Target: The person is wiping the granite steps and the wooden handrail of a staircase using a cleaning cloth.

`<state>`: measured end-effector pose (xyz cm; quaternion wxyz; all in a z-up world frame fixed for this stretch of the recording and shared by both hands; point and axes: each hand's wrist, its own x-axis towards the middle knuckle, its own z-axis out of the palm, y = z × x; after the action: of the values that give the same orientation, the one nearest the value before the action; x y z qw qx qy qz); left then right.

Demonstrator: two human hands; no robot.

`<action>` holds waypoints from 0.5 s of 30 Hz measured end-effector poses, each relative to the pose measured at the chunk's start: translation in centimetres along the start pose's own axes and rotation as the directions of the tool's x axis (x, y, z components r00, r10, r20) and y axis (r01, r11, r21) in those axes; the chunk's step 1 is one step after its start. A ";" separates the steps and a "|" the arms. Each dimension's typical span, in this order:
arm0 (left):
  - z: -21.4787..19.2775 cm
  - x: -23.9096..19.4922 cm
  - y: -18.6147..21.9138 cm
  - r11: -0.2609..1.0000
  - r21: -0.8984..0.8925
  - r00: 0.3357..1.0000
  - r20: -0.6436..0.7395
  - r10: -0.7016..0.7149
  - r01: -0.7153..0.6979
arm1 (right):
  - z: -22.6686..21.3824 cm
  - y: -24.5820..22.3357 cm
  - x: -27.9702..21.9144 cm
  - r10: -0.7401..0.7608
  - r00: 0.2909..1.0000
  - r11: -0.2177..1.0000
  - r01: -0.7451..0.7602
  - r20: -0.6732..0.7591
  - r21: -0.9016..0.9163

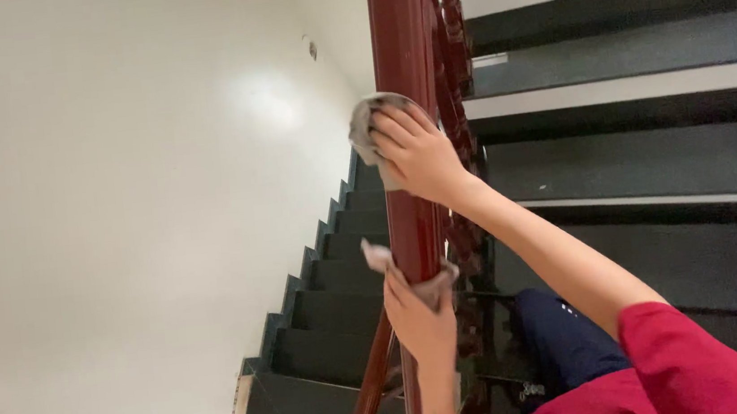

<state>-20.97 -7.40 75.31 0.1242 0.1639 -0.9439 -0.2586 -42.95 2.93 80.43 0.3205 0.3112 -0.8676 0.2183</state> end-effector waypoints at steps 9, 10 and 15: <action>2.9 -5.3 -5.6 0.996 0.079 0.997 -0.055 0.050 -0.045 | -8.5 -10.8 -3.1 -0.225 0.580 0.961 -0.003 0.783 0.278; 5.1 -8.3 -9.9 0.993 0.117 0.997 -0.066 0.031 -0.023 | -7.9 -11.1 -5.4 -0.322 0.859 0.931 0.213 0.398 0.295; 6.3 -3.7 -9.6 0.961 0.263 0.993 -0.105 -0.057 0.083 | -5.3 -7.6 -4.9 -0.446 0.829 0.868 0.310 0.337 0.388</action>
<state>-17.23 -10.99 64.41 0.1374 0.2245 -0.9566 -0.1253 -32.61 2.57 82.06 0.1113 0.5651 -0.7888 0.2145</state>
